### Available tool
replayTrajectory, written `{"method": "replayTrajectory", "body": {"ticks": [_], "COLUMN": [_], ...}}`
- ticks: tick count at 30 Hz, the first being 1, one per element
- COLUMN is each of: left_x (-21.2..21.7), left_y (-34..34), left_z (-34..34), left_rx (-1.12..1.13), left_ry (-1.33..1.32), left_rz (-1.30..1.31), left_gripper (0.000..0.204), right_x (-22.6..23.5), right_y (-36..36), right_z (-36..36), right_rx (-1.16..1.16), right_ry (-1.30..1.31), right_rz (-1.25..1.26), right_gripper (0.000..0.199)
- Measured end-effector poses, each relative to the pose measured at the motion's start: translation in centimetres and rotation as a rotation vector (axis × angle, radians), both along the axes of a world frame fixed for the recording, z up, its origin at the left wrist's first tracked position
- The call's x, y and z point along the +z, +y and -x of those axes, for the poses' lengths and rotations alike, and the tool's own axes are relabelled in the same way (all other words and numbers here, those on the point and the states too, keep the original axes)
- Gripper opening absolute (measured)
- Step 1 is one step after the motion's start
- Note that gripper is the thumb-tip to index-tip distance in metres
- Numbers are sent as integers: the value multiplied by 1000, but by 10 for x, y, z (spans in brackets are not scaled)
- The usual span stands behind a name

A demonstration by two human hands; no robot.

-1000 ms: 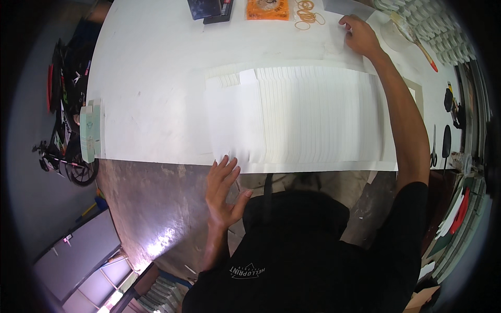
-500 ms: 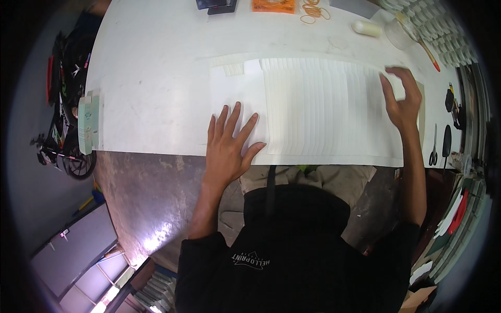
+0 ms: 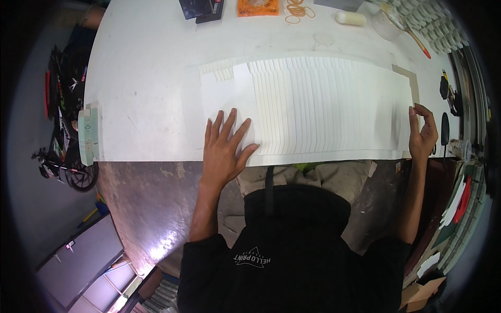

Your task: The person aligns a stack of white paper sheets on a table, then uses a cylindrical roller to press the sheets together. They apply a white paste with a brush along the edges of the stack and continue to press and smooth the sheets.

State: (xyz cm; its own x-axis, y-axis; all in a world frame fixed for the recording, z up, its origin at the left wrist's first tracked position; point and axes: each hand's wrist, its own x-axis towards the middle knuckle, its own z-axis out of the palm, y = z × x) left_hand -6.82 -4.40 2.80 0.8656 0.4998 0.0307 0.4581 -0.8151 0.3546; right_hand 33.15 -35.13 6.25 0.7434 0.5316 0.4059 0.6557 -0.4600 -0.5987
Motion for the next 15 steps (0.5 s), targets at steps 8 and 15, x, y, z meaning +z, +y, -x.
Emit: {"method": "replayTrajectory", "body": {"ticks": [8, 15], "left_x": [9, 57], "left_y": [-4, -9], "left_z": [-4, -108], "left_rx": [33, -206], "left_ry": [-14, -289], "left_rz": [-10, 28], "left_gripper": [67, 72], "right_x": [1, 9], "right_y": [10, 25], "right_z": [-24, -208], "right_rx": [-54, -479], "right_ry": [-60, -111], "right_rz": [-54, 151], "right_gripper": [24, 90]}}
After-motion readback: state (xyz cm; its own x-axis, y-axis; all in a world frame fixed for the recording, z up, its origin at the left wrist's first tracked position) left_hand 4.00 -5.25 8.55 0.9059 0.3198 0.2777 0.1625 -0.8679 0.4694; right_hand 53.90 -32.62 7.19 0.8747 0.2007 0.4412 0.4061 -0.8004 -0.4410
